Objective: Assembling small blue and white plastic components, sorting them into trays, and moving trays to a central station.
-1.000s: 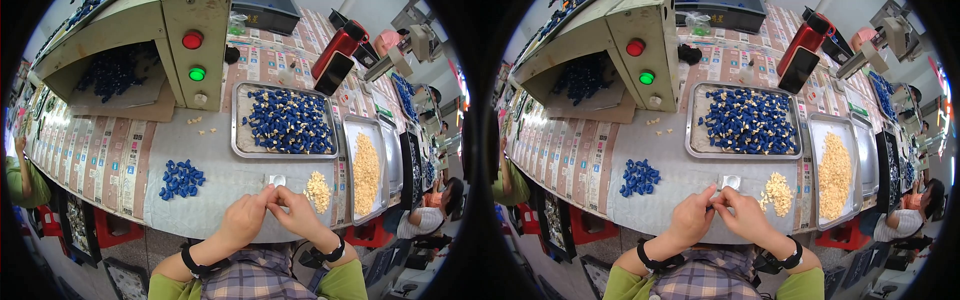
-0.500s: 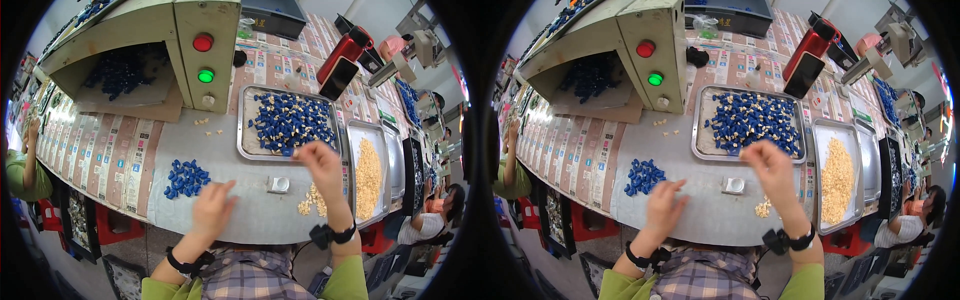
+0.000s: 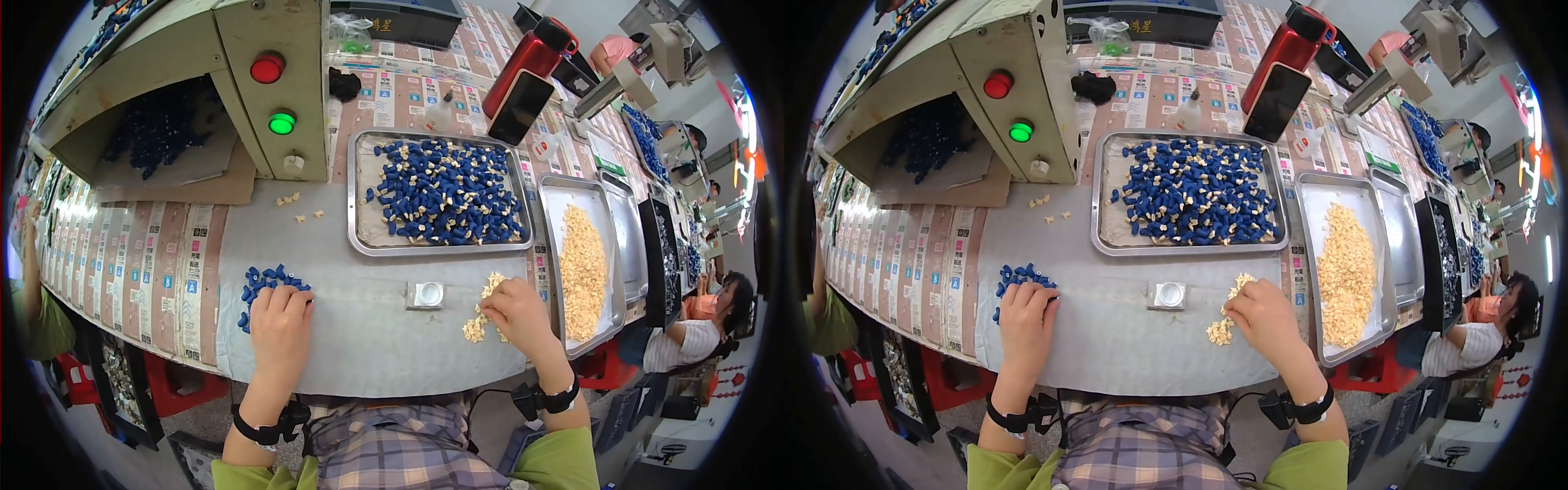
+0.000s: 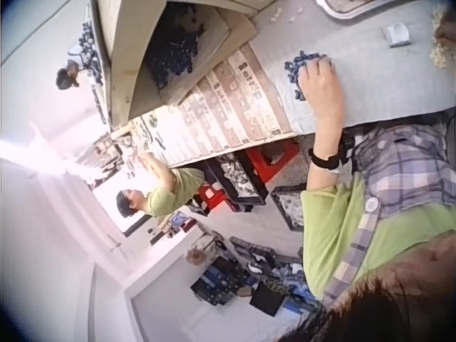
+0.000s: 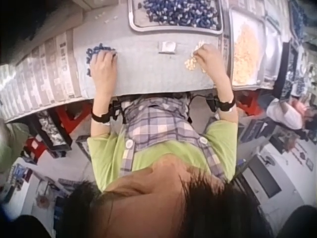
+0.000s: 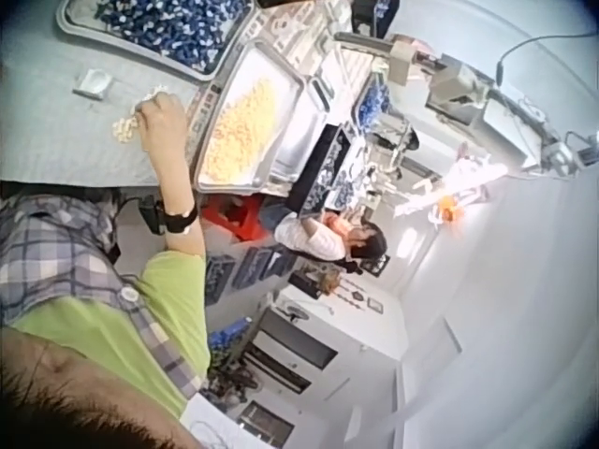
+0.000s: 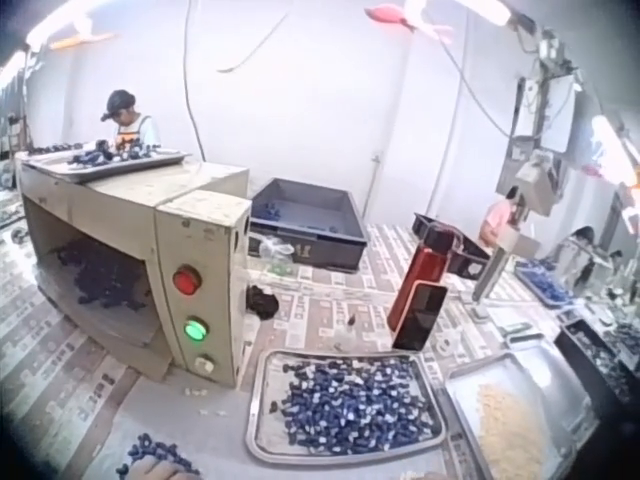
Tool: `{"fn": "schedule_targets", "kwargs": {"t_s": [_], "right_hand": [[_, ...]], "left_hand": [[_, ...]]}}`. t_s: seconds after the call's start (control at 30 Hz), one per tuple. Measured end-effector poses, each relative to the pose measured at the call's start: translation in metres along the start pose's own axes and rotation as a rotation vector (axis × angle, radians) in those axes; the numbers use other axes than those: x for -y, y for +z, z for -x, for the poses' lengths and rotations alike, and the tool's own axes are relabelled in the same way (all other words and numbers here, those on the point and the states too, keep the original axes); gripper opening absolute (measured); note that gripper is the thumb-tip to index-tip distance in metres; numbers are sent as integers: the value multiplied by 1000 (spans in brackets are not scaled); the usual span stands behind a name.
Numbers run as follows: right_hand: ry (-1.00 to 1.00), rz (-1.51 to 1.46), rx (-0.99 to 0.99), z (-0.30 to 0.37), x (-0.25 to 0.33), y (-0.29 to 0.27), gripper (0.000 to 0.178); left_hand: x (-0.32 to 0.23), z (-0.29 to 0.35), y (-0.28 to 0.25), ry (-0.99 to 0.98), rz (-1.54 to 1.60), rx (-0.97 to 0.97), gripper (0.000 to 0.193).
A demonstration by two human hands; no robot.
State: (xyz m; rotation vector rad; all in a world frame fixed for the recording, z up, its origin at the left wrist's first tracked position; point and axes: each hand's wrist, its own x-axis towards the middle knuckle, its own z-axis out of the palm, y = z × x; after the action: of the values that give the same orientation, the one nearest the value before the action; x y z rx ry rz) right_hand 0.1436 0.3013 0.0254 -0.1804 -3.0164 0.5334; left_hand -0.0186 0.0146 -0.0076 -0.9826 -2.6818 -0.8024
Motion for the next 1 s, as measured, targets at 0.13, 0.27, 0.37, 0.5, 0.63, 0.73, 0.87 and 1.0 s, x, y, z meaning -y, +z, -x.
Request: {"fn": "schedule_targets", "kwargs": {"t_s": [0.13, 0.27, 0.37, 0.5, 0.63, 0.73, 0.87, 1.0], "right_hand": [[-44, 59, -59, 7, 1, 6, 8], [-118, 71, -95, 2, 0, 13, 10], [-126, 71, -103, 0, -2, 15, 12], [-80, 25, -142, -5, -1, 14, 12], [88, -259, -152, -15, 18, 7, 10], [344, -771, -35, -30, 35, 6, 10], [128, -463, -86, -46, 41, 22, 10], [-16, -178, -126, -48, 39, 40, 11]], "left_hand": [[-10, -4, -3, 6, 123, -3, 13], [-35, 4, -3, -352, 891, 190, 7], [-51, 11, 13, -506, 1545, 395, 11], [-62, 17, 22, -527, 1619, 512, 21], [-65, 16, 22, -565, 1574, 531, 20], [-67, 16, 23, -596, 1508, 533, 21], [-68, 20, 28, -528, 1333, 499, 21], [-66, 22, 30, -455, 1208, 480, 22]]}}
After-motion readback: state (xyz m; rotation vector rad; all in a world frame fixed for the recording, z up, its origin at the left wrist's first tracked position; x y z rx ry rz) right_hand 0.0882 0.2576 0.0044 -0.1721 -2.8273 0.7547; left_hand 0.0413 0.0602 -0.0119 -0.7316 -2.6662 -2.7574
